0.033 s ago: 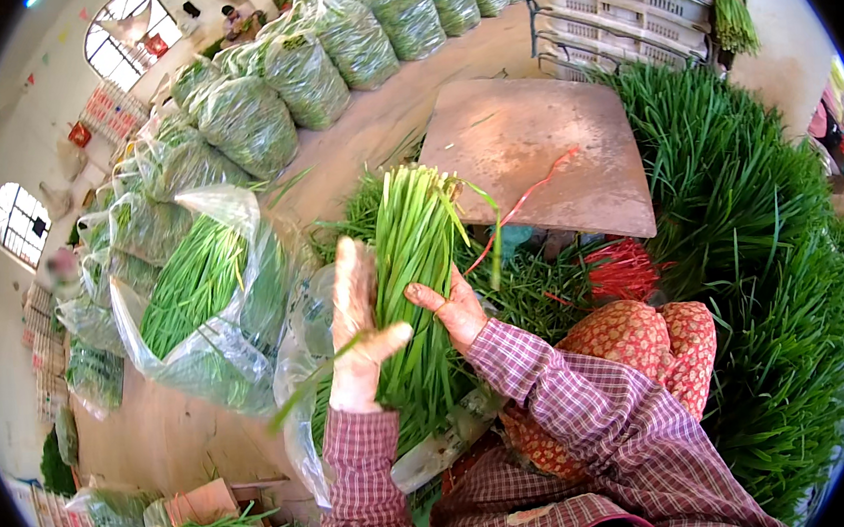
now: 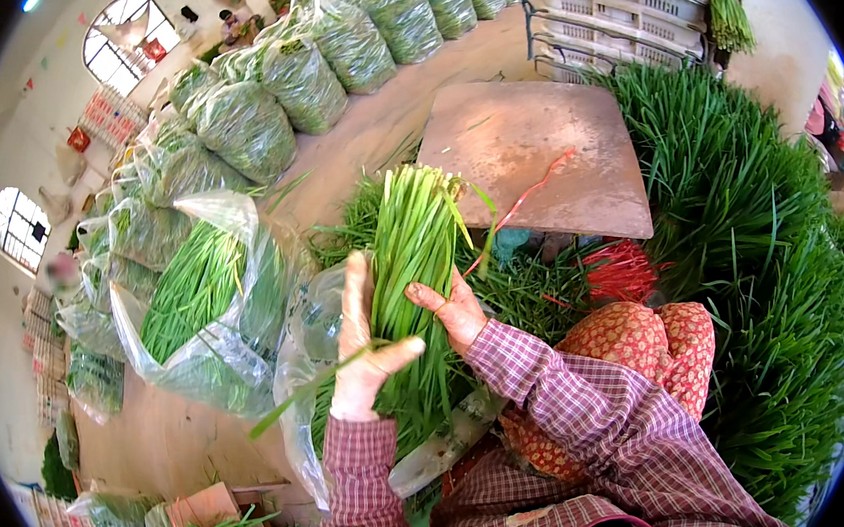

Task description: The person bundles bunches of green leeks by hand using red ties, removes loose leaves, and places the finished bundles into a large plastic bag.

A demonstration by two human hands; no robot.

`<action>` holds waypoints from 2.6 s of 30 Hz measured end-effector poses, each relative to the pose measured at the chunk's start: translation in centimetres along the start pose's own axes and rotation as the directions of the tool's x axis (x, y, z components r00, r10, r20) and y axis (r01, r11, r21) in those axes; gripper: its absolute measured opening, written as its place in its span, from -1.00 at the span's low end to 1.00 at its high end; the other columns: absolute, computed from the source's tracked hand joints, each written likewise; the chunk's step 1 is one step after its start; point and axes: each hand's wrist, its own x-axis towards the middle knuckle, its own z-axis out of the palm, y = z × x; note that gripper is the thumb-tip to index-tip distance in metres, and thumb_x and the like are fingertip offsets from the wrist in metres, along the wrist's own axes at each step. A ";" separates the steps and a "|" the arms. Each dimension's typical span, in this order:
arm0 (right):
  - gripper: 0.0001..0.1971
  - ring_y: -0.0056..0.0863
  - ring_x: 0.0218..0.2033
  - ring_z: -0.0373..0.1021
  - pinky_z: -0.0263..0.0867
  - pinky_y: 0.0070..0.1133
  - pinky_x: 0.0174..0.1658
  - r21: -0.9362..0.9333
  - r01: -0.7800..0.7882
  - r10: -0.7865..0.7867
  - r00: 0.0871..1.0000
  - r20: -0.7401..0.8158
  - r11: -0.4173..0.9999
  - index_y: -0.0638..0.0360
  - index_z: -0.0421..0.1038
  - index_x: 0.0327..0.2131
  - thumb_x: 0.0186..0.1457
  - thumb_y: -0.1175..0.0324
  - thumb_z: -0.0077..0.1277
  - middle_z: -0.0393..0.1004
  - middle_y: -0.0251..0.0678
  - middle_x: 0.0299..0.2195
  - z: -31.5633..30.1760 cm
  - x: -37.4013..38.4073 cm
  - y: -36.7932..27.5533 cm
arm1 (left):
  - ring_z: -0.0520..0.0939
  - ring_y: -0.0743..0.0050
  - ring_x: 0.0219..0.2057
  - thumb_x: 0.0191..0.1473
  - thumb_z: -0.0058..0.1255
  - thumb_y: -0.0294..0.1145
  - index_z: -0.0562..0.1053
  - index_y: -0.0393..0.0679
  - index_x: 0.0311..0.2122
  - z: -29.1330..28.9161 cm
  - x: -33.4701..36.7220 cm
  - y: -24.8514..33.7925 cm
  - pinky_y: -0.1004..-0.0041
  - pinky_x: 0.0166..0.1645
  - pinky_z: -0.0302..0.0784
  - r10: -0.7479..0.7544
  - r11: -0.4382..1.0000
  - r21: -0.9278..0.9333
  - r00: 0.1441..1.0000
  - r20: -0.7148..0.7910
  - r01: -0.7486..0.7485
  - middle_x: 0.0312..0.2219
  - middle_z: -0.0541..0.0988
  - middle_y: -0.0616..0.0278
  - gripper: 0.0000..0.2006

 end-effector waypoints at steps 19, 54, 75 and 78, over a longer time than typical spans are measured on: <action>-0.54 -0.52 -0.21 0.37 0.34 -0.50 -0.06 -0.033 0.287 -0.287 0.933 -0.218 0.957 0.09 0.17 0.09 0.15 0.21 -0.01 0.43 -0.29 -0.21 0.4 3.7 -10.6 | 0.54 0.60 -0.19 -0.30 0.27 -0.59 0.33 -0.18 0.02 -0.3 -3.1 -1.8 0.53 -0.05 0.46 -0.364 0.895 0.263 0.931 -0.034 0.359 -0.18 0.55 0.30 -0.35; -0.86 -0.17 -0.47 0.41 0.37 -0.29 -0.42 -0.911 0.287 -0.449 0.800 0.398 -0.297 0.19 0.33 -0.41 0.00 0.33 -0.04 0.40 -0.15 -0.47 -5.0 0.7 -13.8 | 0.60 0.26 -0.19 -0.19 0.13 -0.51 0.38 -0.02 0.06 -3.1 -3.0 1.1 0.44 -0.13 0.52 0.226 0.512 0.859 0.965 -0.130 -0.004 -0.10 0.53 0.14 -0.42; -0.78 -0.26 -0.26 0.42 0.40 -0.39 -0.29 -0.832 0.511 -0.157 0.823 0.546 -0.215 -0.01 0.37 -0.22 0.02 0.28 0.07 0.32 -0.30 -0.27 -1.9 -2.7 -14.0 | 0.51 0.17 -0.52 -0.28 0.15 -0.48 0.28 0.20 0.16 -3.2 -2.4 1.3 0.33 -0.43 0.45 0.294 0.227 0.972 0.956 -0.015 -0.054 -0.51 0.43 0.24 -0.24; -0.84 -0.19 -0.34 0.44 0.39 -0.37 -0.30 -0.869 0.477 -0.231 0.838 0.494 -0.130 0.03 0.35 -0.27 0.06 0.29 0.01 0.41 -0.24 -0.36 -3.2 -1.9 -13.1 | 0.51 0.16 -0.52 -0.27 0.15 -0.48 0.29 0.19 0.15 -3.0 -2.5 1.8 0.32 -0.44 0.45 0.292 0.241 0.969 0.956 -0.015 -0.059 -0.51 0.43 0.23 -0.25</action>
